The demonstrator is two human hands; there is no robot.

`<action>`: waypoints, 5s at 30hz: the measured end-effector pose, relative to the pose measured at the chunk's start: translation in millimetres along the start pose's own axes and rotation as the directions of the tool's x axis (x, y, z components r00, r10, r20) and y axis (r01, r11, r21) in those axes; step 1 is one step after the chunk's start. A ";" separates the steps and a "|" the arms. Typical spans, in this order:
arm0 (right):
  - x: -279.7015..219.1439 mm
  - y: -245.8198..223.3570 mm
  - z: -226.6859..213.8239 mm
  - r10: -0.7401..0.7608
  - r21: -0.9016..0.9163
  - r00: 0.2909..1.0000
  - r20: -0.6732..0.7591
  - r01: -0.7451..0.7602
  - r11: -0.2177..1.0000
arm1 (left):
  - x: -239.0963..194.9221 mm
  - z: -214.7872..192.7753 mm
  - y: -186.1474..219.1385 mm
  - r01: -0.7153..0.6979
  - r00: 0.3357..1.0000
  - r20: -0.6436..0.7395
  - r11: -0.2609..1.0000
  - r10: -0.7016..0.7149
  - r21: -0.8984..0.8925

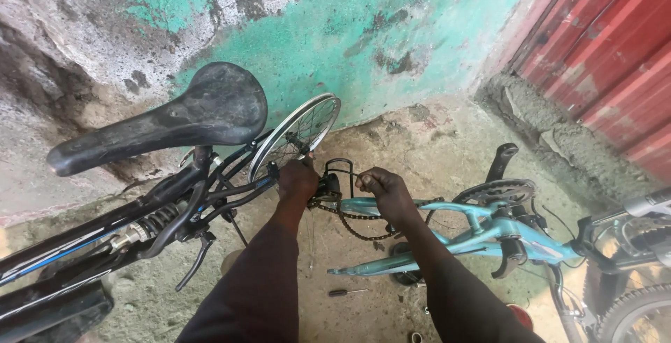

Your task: The person works on a light blue bicycle lying upside down on the floor. They use their hands to adjust the chain and gears, then use a screwdriver to tighten a bolt on the handlebar stem. Finally, they lift the bicycle upright and adjust the handlebars.

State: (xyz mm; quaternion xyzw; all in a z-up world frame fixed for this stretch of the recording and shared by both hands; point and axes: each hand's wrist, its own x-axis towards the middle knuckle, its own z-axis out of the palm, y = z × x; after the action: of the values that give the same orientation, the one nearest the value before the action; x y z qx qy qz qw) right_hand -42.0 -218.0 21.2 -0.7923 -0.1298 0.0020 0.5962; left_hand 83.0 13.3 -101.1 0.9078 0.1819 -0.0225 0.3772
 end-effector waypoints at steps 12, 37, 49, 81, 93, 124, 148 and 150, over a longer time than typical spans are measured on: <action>7.5 14.4 -5.2 0.077 -0.128 0.993 -0.086 -0.088 0.988 | -15.1 -13.1 -4.6 -0.071 0.968 0.219 0.969 0.125 -0.237; 3.9 -21.4 1.9 -0.222 -0.366 0.974 -0.046 0.190 0.911 | -81.2 -55.4 23.6 -0.067 0.961 0.222 0.917 0.165 -0.394; 9.1 -6.5 3.3 -0.070 -0.472 0.997 0.036 0.079 0.878 | -106.5 -72.4 41.8 -0.073 0.980 0.149 0.935 0.132 -0.347; 19.1 9.1 -9.1 -0.007 -0.330 0.995 0.097 0.039 0.943 | -69.4 -34.9 11.1 -0.086 0.982 -0.184 0.968 0.043 -0.235; 14.2 -5.6 -9.2 0.080 -0.367 0.994 0.078 -0.046 0.929 | -170.3 -141.7 81.3 -0.429 0.897 0.094 0.902 0.431 -0.038; 15.3 -22.2 23.9 -0.013 -0.097 0.985 0.173 0.031 0.995 | -260.4 19.1 50.7 0.027 0.815 -0.392 0.704 -0.427 -0.710; 24.5 -69.3 56.7 0.171 -0.190 0.976 0.132 -0.145 0.971 | -251.9 -3.9 62.9 -0.429 0.603 -0.785 0.887 0.140 -0.172; 27.6 -75.9 55.5 0.186 -0.253 0.973 0.137 -0.147 0.956 | -246.7 0.3 61.3 -0.402 0.614 -0.787 0.882 0.060 -0.246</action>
State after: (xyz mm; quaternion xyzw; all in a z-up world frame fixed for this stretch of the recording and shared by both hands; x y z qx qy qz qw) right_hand -39.5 -140.5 81.0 -0.8642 -0.1089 0.0998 0.4809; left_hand -125.9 -104.0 -15.9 0.7509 0.2020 0.4475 0.4417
